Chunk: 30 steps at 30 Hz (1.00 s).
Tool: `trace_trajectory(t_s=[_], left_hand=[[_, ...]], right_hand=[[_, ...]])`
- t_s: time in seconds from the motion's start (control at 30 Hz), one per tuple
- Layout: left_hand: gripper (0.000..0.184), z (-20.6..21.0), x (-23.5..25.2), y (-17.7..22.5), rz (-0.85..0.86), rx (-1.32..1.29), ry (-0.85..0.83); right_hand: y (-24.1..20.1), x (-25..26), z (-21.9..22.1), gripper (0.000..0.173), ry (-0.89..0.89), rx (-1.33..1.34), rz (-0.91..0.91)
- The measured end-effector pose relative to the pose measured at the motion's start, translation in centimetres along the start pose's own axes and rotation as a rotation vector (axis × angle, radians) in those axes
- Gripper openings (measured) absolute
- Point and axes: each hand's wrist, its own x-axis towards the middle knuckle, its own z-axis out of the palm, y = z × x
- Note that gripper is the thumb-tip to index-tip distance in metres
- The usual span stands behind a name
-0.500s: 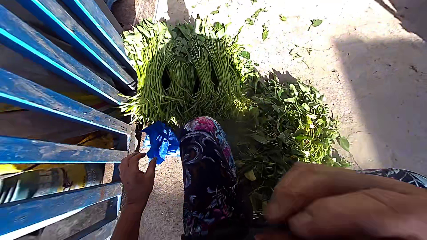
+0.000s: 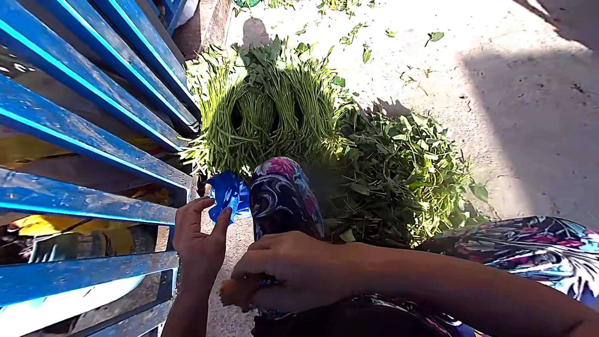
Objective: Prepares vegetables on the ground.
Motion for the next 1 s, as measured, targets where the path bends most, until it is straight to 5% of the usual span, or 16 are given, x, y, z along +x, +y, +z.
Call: trace_trajectory(t_s=[0.17, 0.3, 0.47, 0.73, 0.83, 1.0], left_hand=[[0.046, -1.8, 0.3, -0.6, 0.029, -0.092, -0.057], [0.044, -1.3, 0.3, 0.6, -0.052, -0.178, -0.055], [0.043, -0.2, 1.0, 1.8, -0.075, -0.206, -0.091], [0.044, 0.3, 2.5, 5.5, 0.070, -0.223, -0.143], [0.036, 0.7, 3.0, 10.1, 0.223, -0.215, -0.420], [0.025, 8.8, -0.4, 14.3, 0.645, -0.246, -1.224]], right_hand=[[-1.6, -2.8, -4.6, 0.018, 0.019, -0.028, 0.097], [-3.2, -7.9, -9.6, 0.020, 0.051, 0.122, 0.378], [-2.7, -14.0, -10.0, 0.017, 0.000, 0.149, 0.688], [-2.5, -20.0, -8.5, 0.024, -0.520, 0.004, 1.030], [-3.0, -21.8, -8.0, 0.019, -0.600, 0.020, 1.044], [-4.5, -23.9, -7.4, 0.024, -0.264, 0.045, 1.052]])
